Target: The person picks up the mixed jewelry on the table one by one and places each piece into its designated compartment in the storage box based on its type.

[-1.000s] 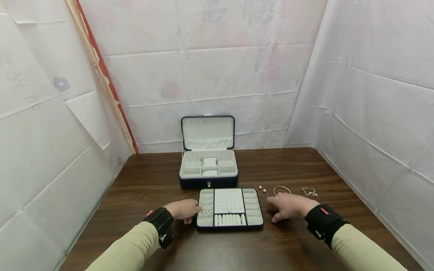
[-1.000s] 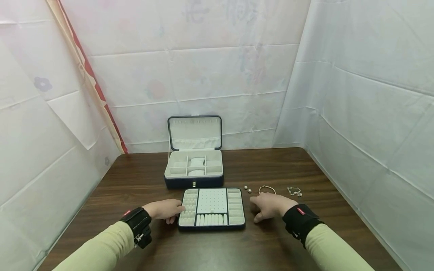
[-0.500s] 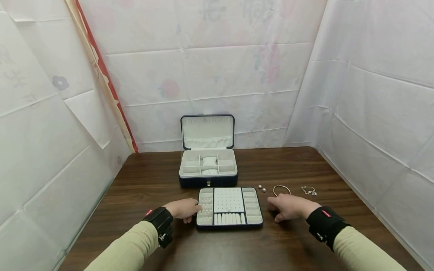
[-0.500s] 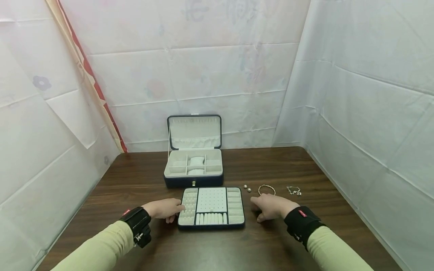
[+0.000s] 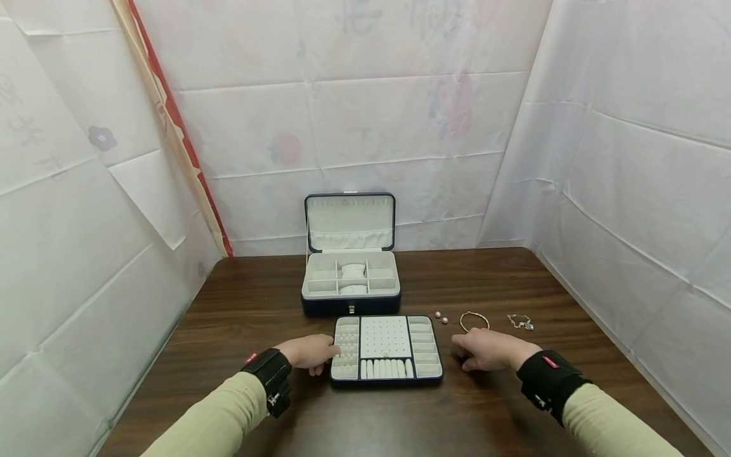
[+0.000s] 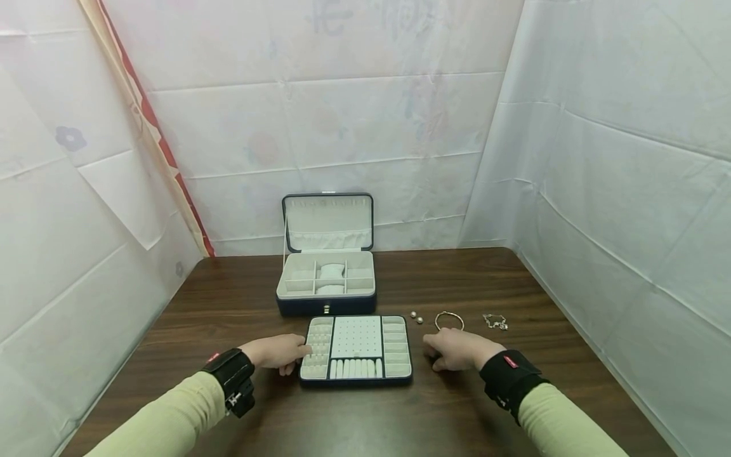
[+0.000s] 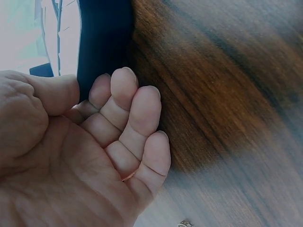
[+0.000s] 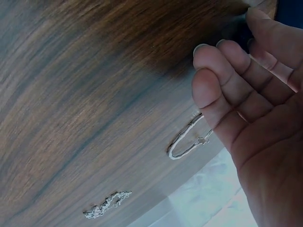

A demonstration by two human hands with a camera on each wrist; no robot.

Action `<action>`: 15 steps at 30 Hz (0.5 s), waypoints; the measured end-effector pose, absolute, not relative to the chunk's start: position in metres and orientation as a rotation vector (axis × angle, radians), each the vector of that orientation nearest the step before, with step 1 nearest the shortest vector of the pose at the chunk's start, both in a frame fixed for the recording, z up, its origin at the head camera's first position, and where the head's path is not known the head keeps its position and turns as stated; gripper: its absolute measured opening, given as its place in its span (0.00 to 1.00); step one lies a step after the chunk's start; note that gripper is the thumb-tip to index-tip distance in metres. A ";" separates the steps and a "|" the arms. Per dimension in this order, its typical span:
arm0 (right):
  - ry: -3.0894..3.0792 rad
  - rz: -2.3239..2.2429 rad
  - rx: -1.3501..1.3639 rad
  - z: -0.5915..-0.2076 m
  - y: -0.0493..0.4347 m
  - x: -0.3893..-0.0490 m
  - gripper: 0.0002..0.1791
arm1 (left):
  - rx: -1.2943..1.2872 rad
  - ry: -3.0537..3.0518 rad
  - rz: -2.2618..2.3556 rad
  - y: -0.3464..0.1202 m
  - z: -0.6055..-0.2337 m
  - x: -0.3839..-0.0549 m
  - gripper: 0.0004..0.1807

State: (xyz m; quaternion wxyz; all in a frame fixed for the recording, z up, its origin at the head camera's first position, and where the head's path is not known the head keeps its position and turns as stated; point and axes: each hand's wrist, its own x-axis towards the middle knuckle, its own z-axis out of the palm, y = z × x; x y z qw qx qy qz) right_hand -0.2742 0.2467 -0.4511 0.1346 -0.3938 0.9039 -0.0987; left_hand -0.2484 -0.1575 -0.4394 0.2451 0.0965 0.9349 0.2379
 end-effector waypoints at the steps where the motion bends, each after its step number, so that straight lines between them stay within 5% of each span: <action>1: 2.618 -0.291 -1.146 -0.451 0.247 -0.274 0.15 | 0.261 2.549 0.651 -0.158 -0.440 -0.249 0.13; 15: 2.642 -0.281 -1.217 -0.452 0.246 -0.272 0.15 | 0.265 2.552 0.663 -0.157 -0.440 -0.248 0.13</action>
